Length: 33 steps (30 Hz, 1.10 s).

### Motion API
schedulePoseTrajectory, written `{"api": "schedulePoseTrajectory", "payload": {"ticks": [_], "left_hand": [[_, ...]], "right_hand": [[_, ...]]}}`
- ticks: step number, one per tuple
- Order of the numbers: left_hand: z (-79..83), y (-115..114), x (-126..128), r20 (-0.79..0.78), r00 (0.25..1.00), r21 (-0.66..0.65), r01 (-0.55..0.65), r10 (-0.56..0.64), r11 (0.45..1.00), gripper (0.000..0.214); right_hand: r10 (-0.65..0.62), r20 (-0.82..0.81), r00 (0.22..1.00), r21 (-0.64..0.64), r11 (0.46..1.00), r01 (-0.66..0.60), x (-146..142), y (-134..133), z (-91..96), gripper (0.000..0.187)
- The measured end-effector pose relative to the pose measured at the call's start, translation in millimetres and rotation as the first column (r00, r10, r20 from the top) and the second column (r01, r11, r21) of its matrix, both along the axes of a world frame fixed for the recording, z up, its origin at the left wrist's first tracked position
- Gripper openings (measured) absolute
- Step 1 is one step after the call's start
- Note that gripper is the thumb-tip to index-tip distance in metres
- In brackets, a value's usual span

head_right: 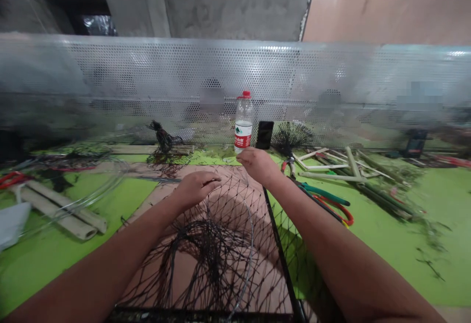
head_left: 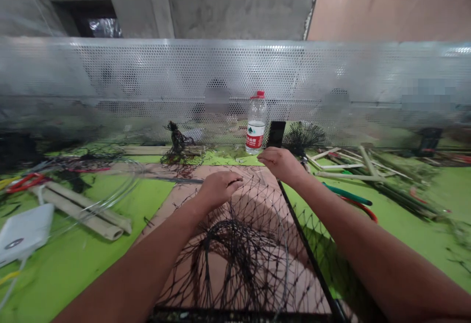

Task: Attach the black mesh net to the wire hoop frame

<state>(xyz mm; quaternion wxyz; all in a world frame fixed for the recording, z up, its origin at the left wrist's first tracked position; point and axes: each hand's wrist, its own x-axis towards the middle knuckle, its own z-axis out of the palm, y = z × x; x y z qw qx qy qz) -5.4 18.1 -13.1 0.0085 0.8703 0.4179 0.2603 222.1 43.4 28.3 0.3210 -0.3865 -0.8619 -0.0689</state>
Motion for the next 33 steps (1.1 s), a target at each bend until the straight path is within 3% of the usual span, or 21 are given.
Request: {"api": "schedulePoseTrajectory", "payload": {"ticks": [3, 5, 9, 11, 13, 15, 19, 21, 29, 33], "left_hand": [[-0.6, -0.4, -0.1, 0.038, 0.999, 0.009, 0.003, -0.003, 1.0, 0.032], [-1.9, 0.9, -1.2, 0.053, 0.999, 0.015, 0.002, -0.002, 1.0, 0.032], [-3.5, 3.3, -3.0, 0.065, 0.998, -0.002, -0.02, 0.02, 1.0, 0.031], [-3.3, 3.8, -3.2, 0.063, 0.998, -0.015, -0.024, 0.025, 1.0, 0.031], [-3.1, 4.1, -3.0, 0.058, 0.998, -0.021, -0.02, 0.021, 1.0, 0.031], [-3.3, 4.5, -2.7, 0.052, 0.998, -0.024, -0.018, 0.019, 1.0, 0.031], [-4.9, 5.1, -1.9, 0.06, 0.998, -0.027, -0.012, 0.014, 1.0, 0.03], [-5.6, 5.2, -1.6, 0.073, 0.997, -0.028, -0.002, 0.004, 1.0, 0.029], [-4.9, 6.1, -2.7, 0.111, 0.994, 0.005, -0.01, 0.009, 1.0, 0.029], [-3.2, 4.6, -2.5, 0.085, 0.996, 0.009, -0.029, 0.028, 1.0, 0.03]], "right_hand": [[-0.019, -0.303, 0.953, -0.137, 0.99, -0.024, -8.5, -0.4, -9.7, 0.017], [-0.03, -0.48, 0.877, -0.293, 0.948, -0.127, -14.7, -1.2, -14.3, 0.014], [-0.116, -0.717, 0.687, -0.518, 0.748, -0.415, -26.6, -2.8, -20.8, 0.013], [-0.166, -0.768, 0.619, -0.553, 0.658, -0.511, -30.1, -3.3, -23.2, 0.018], [-0.195, -0.793, 0.577, -0.559, 0.609, -0.563, -31.5, -3.6, -24.7, 0.02], [-0.198, -0.785, 0.586, -0.559, 0.633, -0.535, -31.6, -4.2, -24.8, 0.018], [-0.11, -0.706, 0.7, -0.438, 0.844, -0.31, -32.9, -7.5, -21.3, 0.011], [-0.074, -0.71, 0.7, -0.391, 0.868, -0.306, -35.1, -9.6, -19.5, 0.012], [-0.225, -0.84, 0.494, -0.487, 0.712, -0.505, -39.5, -9.4, -20.9, 0.018], [-0.353, -0.849, 0.392, -0.527, 0.597, -0.605, -40.4, -9.4, -23.8, 0.019]]}}
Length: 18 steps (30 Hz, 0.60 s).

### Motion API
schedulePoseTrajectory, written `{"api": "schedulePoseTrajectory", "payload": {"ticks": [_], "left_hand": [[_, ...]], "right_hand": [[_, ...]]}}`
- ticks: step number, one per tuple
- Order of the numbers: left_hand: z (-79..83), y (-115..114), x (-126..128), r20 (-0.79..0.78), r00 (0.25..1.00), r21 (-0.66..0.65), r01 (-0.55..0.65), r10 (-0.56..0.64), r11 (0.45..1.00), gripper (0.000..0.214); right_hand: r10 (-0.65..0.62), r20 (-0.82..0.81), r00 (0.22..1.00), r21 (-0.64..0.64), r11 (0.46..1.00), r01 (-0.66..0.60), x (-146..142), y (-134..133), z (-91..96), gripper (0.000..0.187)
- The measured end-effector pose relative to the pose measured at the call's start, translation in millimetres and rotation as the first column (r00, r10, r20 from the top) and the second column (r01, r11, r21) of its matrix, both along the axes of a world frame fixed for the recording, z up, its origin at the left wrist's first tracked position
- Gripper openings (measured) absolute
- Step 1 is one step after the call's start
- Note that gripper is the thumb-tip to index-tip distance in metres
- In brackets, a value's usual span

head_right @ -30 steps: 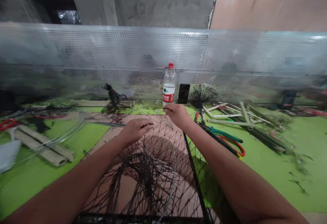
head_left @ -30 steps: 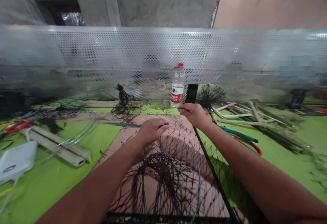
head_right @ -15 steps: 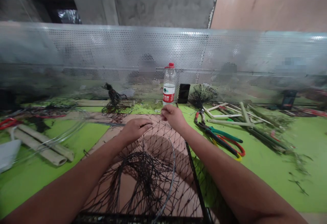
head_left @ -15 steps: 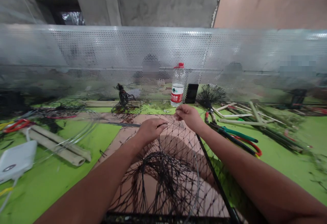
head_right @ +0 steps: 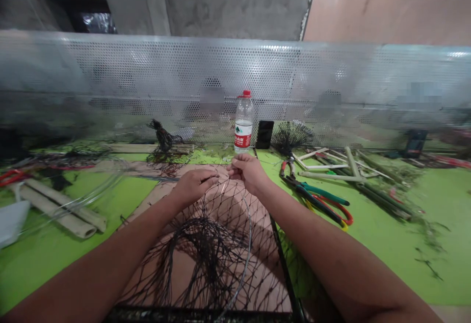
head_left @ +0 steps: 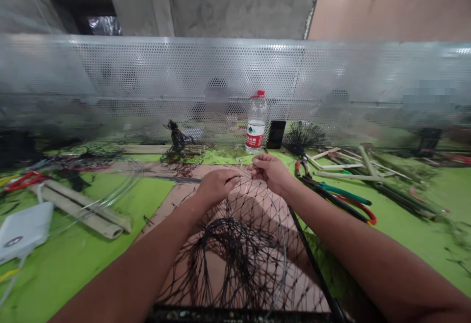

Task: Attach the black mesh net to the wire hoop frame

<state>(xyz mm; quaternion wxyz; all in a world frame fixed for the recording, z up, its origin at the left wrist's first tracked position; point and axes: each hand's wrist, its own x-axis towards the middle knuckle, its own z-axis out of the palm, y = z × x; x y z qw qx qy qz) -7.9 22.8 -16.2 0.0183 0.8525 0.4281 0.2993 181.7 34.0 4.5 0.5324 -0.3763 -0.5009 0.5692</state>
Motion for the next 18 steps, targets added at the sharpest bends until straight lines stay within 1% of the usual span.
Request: {"api": "schedulePoseTrajectory", "payload": {"ticks": [2, 4, 6, 8, 11, 18], "left_hand": [[0.6, -1.0, 0.3, -0.017, 1.0, 0.002, -0.014, 0.014, 1.0, 0.03], [0.7, -1.9, 0.6, -0.037, 0.999, 0.006, -0.019, 0.019, 1.0, 0.03], [0.5, -2.5, 1.1, -0.051, 0.999, 0.006, -0.011, 0.011, 1.0, 0.03], [-0.1, -2.4, 1.4, -0.055, 0.998, 0.004, -0.002, 0.002, 1.0, 0.031], [-1.0, -0.9, 1.5, -0.044, 0.999, 0.011, -0.011, 0.012, 1.0, 0.031], [-1.7, 1.8, 0.5, -0.065, 0.997, 0.029, -0.035, 0.037, 0.999, 0.03]], "right_hand": [[-0.027, -0.012, 1.0, -0.036, 0.999, 0.027, -1.3, 0.5, -2.2, 0.022], [-0.093, 0.0, 0.996, 0.002, 0.996, 0.093, -3.4, 1.2, -4.4, 0.024], [-0.132, 0.014, 0.991, 0.07, 0.989, 0.13, -5.8, 1.8, -6.1, 0.023], [-0.131, 0.017, 0.991, 0.114, 0.985, 0.129, -7.8, 1.7, -6.5, 0.021], [-0.135, -0.007, 0.991, 0.135, 0.982, 0.135, -8.7, 0.4, -4.9, 0.02], [-0.145, -0.018, 0.989, 0.096, 0.985, 0.146, -6.3, -1.5, -2.6, 0.021]]}}
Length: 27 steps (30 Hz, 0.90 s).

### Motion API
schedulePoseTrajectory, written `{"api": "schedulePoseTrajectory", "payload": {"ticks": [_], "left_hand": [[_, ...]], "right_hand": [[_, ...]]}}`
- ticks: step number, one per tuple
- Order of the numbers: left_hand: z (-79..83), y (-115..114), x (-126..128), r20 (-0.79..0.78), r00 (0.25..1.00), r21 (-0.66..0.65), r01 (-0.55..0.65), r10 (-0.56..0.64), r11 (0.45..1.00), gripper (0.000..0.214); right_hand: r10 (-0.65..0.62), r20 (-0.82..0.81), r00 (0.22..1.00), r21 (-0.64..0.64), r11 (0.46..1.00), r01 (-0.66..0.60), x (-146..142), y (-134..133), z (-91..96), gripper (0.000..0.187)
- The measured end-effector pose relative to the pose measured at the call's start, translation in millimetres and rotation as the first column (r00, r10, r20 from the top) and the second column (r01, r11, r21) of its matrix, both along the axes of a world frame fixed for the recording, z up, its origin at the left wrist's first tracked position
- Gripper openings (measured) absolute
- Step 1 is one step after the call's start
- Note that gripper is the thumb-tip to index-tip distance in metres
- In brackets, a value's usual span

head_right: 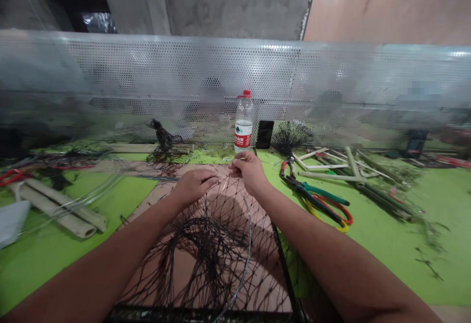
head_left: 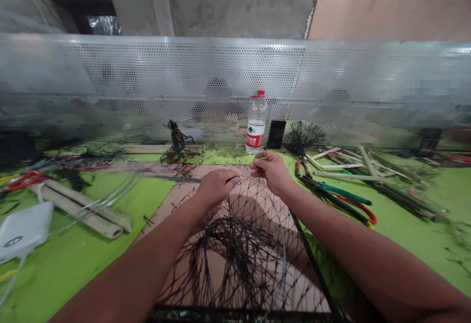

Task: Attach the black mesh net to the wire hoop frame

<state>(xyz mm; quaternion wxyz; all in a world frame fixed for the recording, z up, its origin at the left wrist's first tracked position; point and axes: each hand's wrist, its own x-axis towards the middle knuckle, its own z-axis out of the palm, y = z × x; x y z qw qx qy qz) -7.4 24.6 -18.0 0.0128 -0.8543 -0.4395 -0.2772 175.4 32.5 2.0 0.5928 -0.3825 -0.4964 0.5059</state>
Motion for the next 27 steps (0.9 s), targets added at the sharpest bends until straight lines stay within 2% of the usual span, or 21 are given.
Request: {"api": "schedulePoseTrajectory", "payload": {"ticks": [5, 13, 19, 23, 27], "left_hand": [[0.3, -0.6, -0.6, -0.01, 1.0, -0.001, -0.016, 0.016, 1.0, 0.029], [5.1, -4.5, 0.5, -0.001, 0.996, -0.019, -0.091, 0.091, 0.996, 0.028], [8.3, -0.8, -6.1, 0.067, 0.975, -0.023, -0.212, 0.213, 0.977, 0.029], [8.9, 0.4, -8.2, 0.082, 0.979, -0.049, -0.184, 0.187, 0.982, 0.03], [7.2, -0.1, -5.8, 0.087, 0.985, -0.023, -0.148, 0.149, 0.989, 0.028]], "right_hand": [[-0.013, -0.015, 1.0, -0.039, 0.999, 0.012, 1.4, 0.5, -0.2, 0.021], [0.093, 0.01, 0.996, -0.134, 0.987, -0.091, 7.2, 1.3, -0.3, 0.019], [0.257, -0.055, 0.965, -0.295, 0.919, -0.262, -0.3, -2.5, -6.6, 0.018], [0.298, -0.099, 0.95, -0.28, 0.907, -0.313, -1.1, -3.7, -6.8, 0.017], [0.254, -0.03, 0.967, -0.226, 0.94, -0.254, -1.8, -5.4, -3.7, 0.016]]}}
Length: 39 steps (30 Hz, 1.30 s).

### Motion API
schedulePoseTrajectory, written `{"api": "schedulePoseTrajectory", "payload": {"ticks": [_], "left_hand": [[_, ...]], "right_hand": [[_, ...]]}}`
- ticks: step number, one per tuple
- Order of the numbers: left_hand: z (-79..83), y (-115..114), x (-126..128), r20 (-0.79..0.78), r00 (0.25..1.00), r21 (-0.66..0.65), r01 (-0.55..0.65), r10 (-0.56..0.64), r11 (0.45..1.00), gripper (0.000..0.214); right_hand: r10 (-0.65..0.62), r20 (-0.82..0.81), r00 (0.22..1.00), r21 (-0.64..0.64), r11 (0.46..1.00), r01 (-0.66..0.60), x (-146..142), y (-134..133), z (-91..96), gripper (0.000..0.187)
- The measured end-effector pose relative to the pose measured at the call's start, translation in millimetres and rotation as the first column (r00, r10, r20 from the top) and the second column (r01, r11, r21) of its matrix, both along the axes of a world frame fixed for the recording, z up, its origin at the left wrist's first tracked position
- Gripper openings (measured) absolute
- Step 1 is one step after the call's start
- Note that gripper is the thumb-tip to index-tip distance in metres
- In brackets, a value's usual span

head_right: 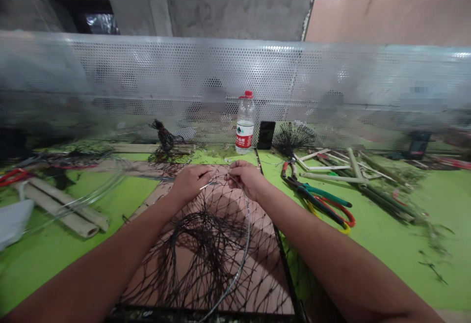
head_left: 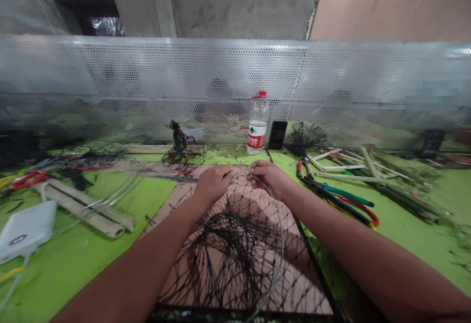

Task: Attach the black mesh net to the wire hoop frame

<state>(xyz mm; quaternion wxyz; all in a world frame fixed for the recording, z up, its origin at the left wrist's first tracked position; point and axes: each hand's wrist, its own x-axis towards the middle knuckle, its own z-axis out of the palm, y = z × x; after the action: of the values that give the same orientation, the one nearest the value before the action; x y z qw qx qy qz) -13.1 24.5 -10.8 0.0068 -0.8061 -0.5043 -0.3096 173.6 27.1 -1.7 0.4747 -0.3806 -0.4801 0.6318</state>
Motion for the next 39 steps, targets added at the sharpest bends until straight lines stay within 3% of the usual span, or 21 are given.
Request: {"api": "schedulePoseTrajectory", "payload": {"ticks": [3, 6, 8, 12, 16, 19, 21, 25, 27, 30, 35, 39], "left_hand": [[-1.5, 0.5, 0.7, 0.003, 1.0, 0.008, -0.001, 0.001, 1.0, 0.027], [-2.2, 0.7, 0.4, 0.001, 1.0, 0.006, -0.004, 0.004, 1.0, 0.028], [-2.0, 0.3, 0.4, -0.007, 1.0, 0.005, 0.001, -0.001, 1.0, 0.028], [-0.7, -1.1, 0.9, -0.022, 1.0, 0.011, 0.001, -0.001, 1.0, 0.028], [-0.2, -2.0, 1.1, -0.053, 0.999, 0.0, 0.002, -0.002, 1.0, 0.029], [-0.4, -2.3, 1.3, -0.082, 0.997, 0.006, -0.003, 0.004, 1.0, 0.029], [-0.3, -2.6, 1.8, -0.094, 0.996, 0.015, -0.006, 0.008, 1.0, 0.029], [0.7, -3.5, 3.1, -0.112, 0.994, 0.009, -0.011, 0.012, 1.0, 0.031], [1.7, -4.1, 3.5, -0.112, 0.994, -0.001, -0.02, 0.019, 1.0, 0.032], [3.7, -4.8, 3.6, -0.099, 0.994, -0.013, -0.042, 0.04, 0.999, 0.032], [6.1, -3.4, 1.9, -0.088, 0.992, -0.032, -0.09, 0.087, 0.995, 0.031], [5.3, 0.0, -1.4, -0.05, 0.992, -0.066, -0.115, 0.112, 0.991, 0.032]], "right_hand": [[-0.038, 0.129, 0.991, 0.174, 0.985, 0.015, -2.7, -2.7, 3.5, 0.012], [-0.046, 0.323, 0.945, 0.35, 0.934, -0.074, -3.7, -5.6, 6.6, 0.005], [-0.069, 0.479, 0.875, 0.436, 0.884, -0.168, -2.0, -7.6, 8.1, 0.009], [-0.246, 0.724, 0.644, 0.564, 0.749, -0.348, 5.0, -12.6, 10.8, 0.02], [-0.384, 0.815, 0.433, 0.576, 0.617, -0.536, 8.2, -16.6, 12.3, 0.039], [-0.52, 0.809, 0.275, 0.56, 0.538, -0.63, 6.2, -17.1, 11.1, 0.033], [-0.58, 0.794, 0.183, 0.531, 0.515, -0.673, 4.4, -16.6, 9.1, 0.025], [-0.673, 0.737, 0.064, 0.537, 0.527, -0.659, 2.9, -14.9, 2.8, 0.017], [-0.698, 0.713, 0.066, 0.568, 0.521, -0.637, 3.0, -14.0, 0.2, 0.015], [-0.71, 0.691, 0.136, 0.623, 0.49, -0.61, 3.4, -13.1, 0.4, 0.016], [-0.736, 0.567, 0.369, 0.772, 0.32, -0.55, 4.1, -13.5, 10.0, 0.019], [-0.669, 0.48, 0.568, 0.867, 0.26, -0.426, 4.9, -12.6, 15.1, 0.013]]}}
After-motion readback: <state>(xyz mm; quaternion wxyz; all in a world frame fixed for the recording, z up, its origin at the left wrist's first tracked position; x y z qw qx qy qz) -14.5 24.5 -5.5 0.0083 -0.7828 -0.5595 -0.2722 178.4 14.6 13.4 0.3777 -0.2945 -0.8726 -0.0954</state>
